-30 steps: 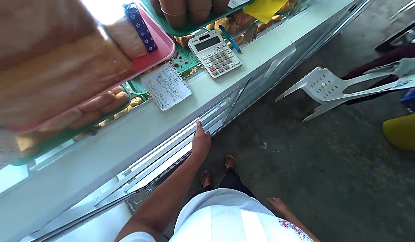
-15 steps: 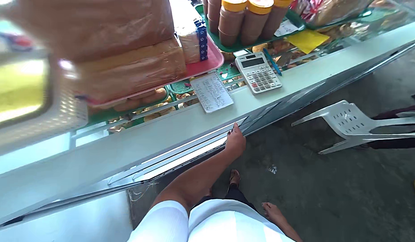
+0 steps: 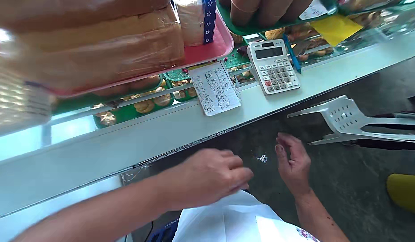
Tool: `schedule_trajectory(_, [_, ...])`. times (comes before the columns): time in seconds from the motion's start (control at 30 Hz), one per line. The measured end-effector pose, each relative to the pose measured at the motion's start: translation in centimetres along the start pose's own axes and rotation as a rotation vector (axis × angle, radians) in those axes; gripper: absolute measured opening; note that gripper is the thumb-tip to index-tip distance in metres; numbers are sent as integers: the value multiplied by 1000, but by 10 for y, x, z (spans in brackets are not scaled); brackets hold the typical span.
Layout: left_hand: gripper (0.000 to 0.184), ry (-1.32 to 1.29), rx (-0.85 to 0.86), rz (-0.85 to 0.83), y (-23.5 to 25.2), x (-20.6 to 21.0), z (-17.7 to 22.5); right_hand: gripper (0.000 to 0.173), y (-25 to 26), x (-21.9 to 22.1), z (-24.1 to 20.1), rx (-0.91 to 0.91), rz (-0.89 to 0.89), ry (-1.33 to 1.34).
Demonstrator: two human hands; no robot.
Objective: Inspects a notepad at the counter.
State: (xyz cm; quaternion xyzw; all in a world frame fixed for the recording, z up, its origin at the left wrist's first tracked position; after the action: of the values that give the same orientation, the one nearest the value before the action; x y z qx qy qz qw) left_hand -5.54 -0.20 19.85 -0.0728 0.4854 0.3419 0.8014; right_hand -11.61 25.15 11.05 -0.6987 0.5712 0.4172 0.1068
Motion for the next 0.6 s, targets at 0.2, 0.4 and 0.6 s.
schedule_trajectory(0.2, [29, 366, -283, 253, -29, -94, -82, 31, 81, 15, -88, -350, 45, 102])
schedule_trajectory(0.4, [31, 265, -426, 393, -36, -96, -114, 52, 113, 44, -107, -302, -8, 5])
schedule_trajectory(0.6, [44, 271, -576, 312, -46, -100, -119, 58, 116, 53, -107, -246, 28, -50])
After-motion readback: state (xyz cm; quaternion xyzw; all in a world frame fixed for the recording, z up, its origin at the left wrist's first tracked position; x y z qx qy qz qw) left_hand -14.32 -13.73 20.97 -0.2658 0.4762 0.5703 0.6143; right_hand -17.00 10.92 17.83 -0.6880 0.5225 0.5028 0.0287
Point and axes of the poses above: each hand's wrist, its own y-axis towards the middle knuckle, its own x-axis out of the palm, z = x × y, the point moved 5 cm from there along y, towards the middle knuckle, and after that the axes turned 6 degrees about -z, right-handed, at the moved point
